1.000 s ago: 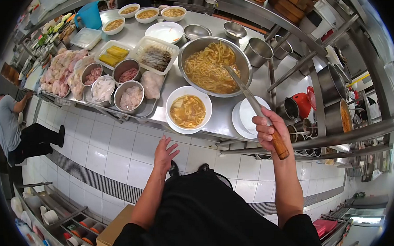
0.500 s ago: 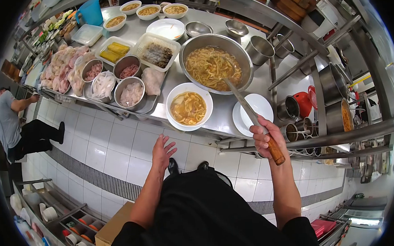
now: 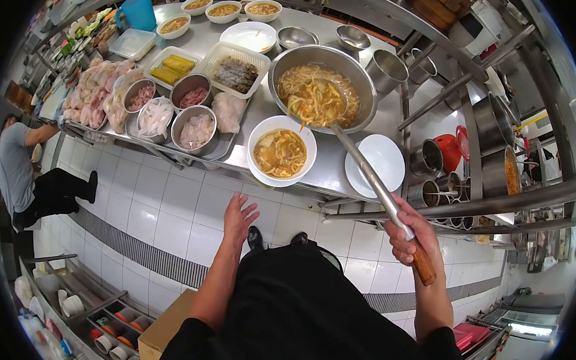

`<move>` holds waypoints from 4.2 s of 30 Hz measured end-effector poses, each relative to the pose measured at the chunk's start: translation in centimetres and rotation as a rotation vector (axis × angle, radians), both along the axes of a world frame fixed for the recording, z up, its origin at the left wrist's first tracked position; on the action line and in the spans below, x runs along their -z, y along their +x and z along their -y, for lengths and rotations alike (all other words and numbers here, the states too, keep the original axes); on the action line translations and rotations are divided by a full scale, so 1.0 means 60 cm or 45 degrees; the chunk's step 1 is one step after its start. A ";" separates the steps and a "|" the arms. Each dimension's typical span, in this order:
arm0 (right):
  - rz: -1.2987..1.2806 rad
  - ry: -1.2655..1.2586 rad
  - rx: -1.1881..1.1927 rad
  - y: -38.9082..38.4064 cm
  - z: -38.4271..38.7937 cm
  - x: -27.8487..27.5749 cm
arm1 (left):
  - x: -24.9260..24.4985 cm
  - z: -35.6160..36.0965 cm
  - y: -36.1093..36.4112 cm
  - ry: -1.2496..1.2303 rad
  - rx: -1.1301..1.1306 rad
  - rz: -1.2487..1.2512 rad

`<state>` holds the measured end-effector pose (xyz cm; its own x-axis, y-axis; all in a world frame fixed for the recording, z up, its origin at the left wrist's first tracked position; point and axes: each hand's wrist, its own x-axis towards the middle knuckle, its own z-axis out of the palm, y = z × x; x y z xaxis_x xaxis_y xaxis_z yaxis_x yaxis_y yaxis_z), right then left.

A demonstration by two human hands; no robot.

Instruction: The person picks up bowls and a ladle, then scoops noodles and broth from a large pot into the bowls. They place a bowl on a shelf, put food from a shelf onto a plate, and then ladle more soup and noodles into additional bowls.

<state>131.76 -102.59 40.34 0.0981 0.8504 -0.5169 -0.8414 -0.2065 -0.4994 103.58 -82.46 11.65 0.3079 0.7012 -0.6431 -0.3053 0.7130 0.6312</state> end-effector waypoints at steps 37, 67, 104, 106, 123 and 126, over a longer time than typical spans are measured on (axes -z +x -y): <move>1.627 -0.337 -0.166 0.073 -0.117 0.119 | 0.033 0.002 -0.058 -0.111 -0.093 -0.320; -0.330 0.083 0.055 0.072 -0.164 0.113 | 0.026 -0.014 -0.052 -0.082 -0.046 -0.296; -0.282 0.258 0.053 0.091 -0.132 -0.034 | 0.033 -0.009 -0.021 -0.038 -0.015 -0.238; -0.293 0.251 0.040 0.090 -0.129 -0.027 | 0.033 -0.007 -0.021 -0.041 -0.011 -0.227; -0.348 0.303 0.057 0.050 -0.091 -0.035 | 0.031 -0.002 -0.014 -0.027 0.013 -0.250; -0.284 0.288 0.069 0.034 -0.073 -0.066 | 0.034 -0.003 -0.009 -0.027 0.016 -0.245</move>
